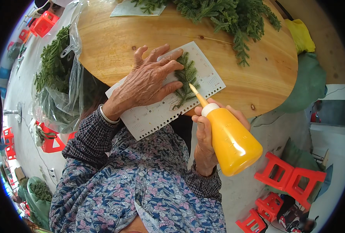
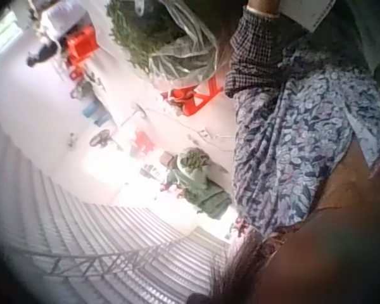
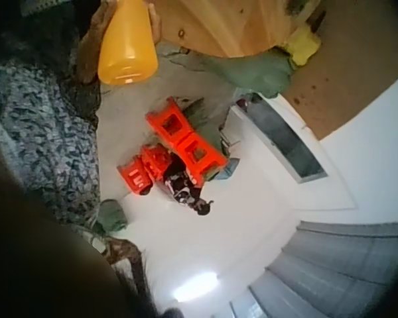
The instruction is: Applying glue to the stems of plastic evergreen sprigs and mounting them onto a paper template.
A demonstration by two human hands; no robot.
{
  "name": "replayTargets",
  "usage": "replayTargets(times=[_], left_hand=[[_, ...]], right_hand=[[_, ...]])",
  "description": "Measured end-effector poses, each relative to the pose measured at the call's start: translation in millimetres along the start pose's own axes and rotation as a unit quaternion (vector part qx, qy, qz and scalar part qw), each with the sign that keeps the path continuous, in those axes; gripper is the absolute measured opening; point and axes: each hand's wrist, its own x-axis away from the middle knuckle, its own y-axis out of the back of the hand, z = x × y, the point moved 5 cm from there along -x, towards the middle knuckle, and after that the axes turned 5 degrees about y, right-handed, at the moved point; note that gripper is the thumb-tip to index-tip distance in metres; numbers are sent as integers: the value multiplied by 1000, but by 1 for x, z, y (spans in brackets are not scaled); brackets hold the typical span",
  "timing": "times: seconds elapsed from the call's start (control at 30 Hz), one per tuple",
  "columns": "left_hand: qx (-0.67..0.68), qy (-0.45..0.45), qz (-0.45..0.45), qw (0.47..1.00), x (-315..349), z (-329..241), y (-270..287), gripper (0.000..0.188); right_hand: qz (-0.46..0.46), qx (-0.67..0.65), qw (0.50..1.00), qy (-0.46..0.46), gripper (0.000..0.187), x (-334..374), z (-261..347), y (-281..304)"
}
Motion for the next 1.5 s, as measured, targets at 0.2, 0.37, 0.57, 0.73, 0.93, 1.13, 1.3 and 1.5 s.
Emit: replayTargets(times=[0.2,0.37,0.57,0.73,0.93,1.13,1.3,1.5], left_hand=[[3,-14,-43,999,-7,7,3,30],[11,-9,-41,999,-1,4,7,30],[11,-10,-41,999,9,-1,16,31],[6,-11,-39,999,10,-1,21,31],[6,-11,-34,999,4,4,22,31],[4,-9,-28,1000,-5,13,26,32],[-9,5,-3,1000,-17,29,33,33],[-23,15,3,1000,-37,58,48,34]], right_hand=[[3,-2,1000,-1,39,-4,2,-6],[8,-23,1000,13,39,4,8,-3],[3,-12,1000,0,40,16,22,0],[7,-11,1000,-3,40,20,26,0],[11,-23,1000,3,41,18,26,-4],[2,-24,1000,-12,43,13,27,-14],[7,-26,1000,-4,44,4,26,-29],[9,-28,999,-15,44,-17,27,-59]])
